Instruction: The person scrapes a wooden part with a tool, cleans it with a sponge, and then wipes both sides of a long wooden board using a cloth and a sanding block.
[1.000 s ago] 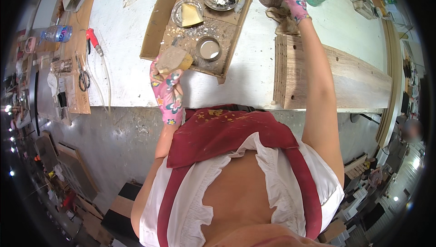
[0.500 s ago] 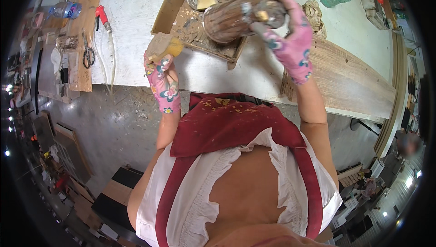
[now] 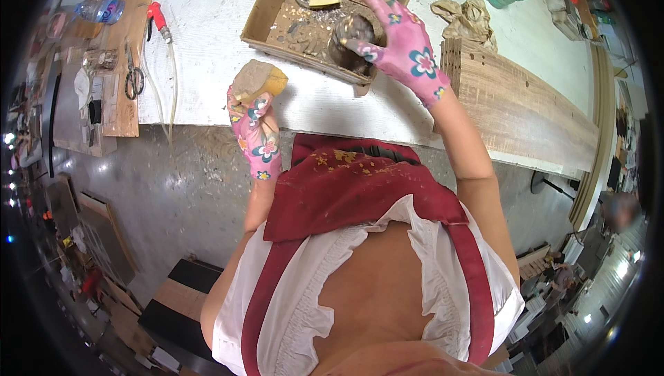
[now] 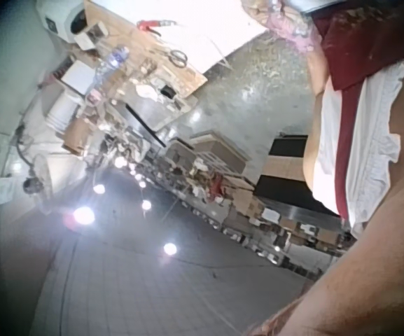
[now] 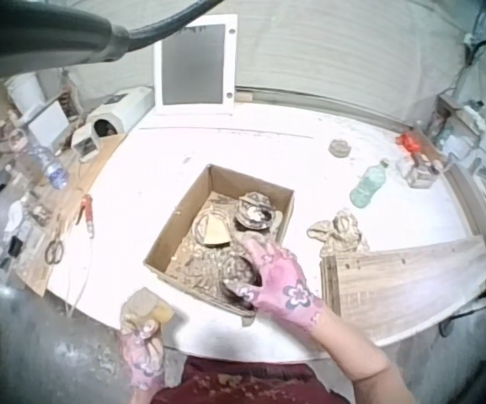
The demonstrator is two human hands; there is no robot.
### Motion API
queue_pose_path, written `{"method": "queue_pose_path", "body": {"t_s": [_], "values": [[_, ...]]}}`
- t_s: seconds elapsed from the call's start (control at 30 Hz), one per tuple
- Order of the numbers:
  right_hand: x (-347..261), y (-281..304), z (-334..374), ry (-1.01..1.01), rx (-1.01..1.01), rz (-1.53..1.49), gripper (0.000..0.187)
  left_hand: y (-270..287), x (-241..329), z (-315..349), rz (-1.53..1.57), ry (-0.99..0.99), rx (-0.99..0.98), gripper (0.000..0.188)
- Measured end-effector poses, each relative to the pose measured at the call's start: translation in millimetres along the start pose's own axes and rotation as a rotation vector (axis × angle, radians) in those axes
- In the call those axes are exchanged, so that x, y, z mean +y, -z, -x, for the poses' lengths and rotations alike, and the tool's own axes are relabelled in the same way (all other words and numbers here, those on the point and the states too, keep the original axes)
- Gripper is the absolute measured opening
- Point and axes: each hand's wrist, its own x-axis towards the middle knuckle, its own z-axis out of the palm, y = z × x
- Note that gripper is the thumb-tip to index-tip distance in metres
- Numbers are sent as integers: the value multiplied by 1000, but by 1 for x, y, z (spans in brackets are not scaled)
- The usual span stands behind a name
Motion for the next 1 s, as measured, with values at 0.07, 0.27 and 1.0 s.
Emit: {"method": "queue_pose_path", "body": {"t_s": [0.07,0.27,1.0], "values": [[6,8,14,-30,44,-99,69,-2,-2,1,8,27,-37,48],[-3,23,87,-150,223,-333,49,-18,-26,10,67,166,-182,54],[141,95,323,-537,356,-1420,105,-209,-170,239,-117,629,-766,56]]}}
